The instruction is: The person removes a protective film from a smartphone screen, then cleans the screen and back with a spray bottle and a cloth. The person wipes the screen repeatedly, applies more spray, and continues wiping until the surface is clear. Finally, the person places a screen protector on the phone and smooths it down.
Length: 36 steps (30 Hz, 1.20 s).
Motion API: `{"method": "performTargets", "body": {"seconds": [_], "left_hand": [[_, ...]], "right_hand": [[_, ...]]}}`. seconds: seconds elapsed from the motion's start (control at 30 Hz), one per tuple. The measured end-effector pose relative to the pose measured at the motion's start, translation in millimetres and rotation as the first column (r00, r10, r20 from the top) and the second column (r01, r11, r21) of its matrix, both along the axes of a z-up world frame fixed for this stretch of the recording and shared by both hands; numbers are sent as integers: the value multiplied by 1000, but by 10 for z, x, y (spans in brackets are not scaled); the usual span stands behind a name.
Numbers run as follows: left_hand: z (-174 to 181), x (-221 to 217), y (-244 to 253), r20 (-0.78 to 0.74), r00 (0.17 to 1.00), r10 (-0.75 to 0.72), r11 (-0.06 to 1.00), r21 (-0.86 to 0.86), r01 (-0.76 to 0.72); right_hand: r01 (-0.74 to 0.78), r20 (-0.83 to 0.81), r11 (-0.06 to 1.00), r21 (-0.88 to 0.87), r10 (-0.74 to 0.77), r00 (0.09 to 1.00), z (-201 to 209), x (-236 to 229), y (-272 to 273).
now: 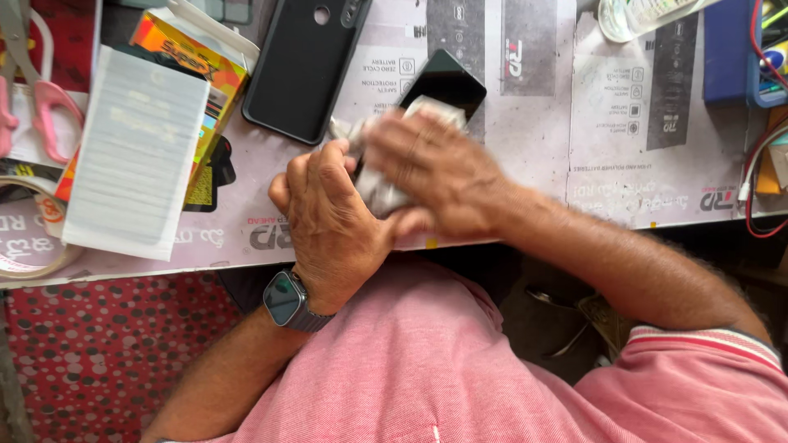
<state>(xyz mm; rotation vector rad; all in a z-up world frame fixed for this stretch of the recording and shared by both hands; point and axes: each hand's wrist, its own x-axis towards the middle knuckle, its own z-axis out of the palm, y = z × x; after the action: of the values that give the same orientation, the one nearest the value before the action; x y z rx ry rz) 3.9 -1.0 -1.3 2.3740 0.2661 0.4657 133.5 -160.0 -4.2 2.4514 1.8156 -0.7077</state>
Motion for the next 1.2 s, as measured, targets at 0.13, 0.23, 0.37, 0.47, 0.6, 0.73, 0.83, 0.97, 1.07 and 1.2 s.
{"method": "performTargets", "body": {"seconds": [0.13,0.23,0.37,0.47,0.6,0.73,0.83,0.97,1.07,1.2], "left_hand": [[-44,-31,2,43,999,-7,1000,-3,7],[-37,-31,-10,46,999,6,1000,30,-7],[-14,-21,-4,43,999,7,1000,17,-7],[-23,-36,-7,31,1000,8,1000,5,-8],[-35,-24,-8,16,1000,5,1000,0,-5],[-34,-22,-2,46,999,-5,1000,9,5],[-29,-14,-1,27,999,-24,1000,1,24],[-37,-24,-3,29,999,-24,1000,18,24],[-57,-23,5,26,999,-19,1000,24,19],[-62,-20,-19,48,999,-1,1000,24,-1]], "right_hand": [[36,34,982,187,-44,998,28,-61,-12],[-32,-133,959,280,72,989,33,-137,-68],[-112,-188,931,346,186,964,126,61,-278],[-128,-245,906,404,242,939,112,129,-222],[-91,-272,882,463,239,932,81,86,-68],[-65,-355,883,465,254,900,191,184,-272],[-12,-407,882,471,229,884,199,226,-343],[-71,-308,873,483,245,919,85,146,-268],[-140,-106,913,384,194,975,67,17,-225],[-34,-41,956,291,48,998,68,-161,-97]]}}
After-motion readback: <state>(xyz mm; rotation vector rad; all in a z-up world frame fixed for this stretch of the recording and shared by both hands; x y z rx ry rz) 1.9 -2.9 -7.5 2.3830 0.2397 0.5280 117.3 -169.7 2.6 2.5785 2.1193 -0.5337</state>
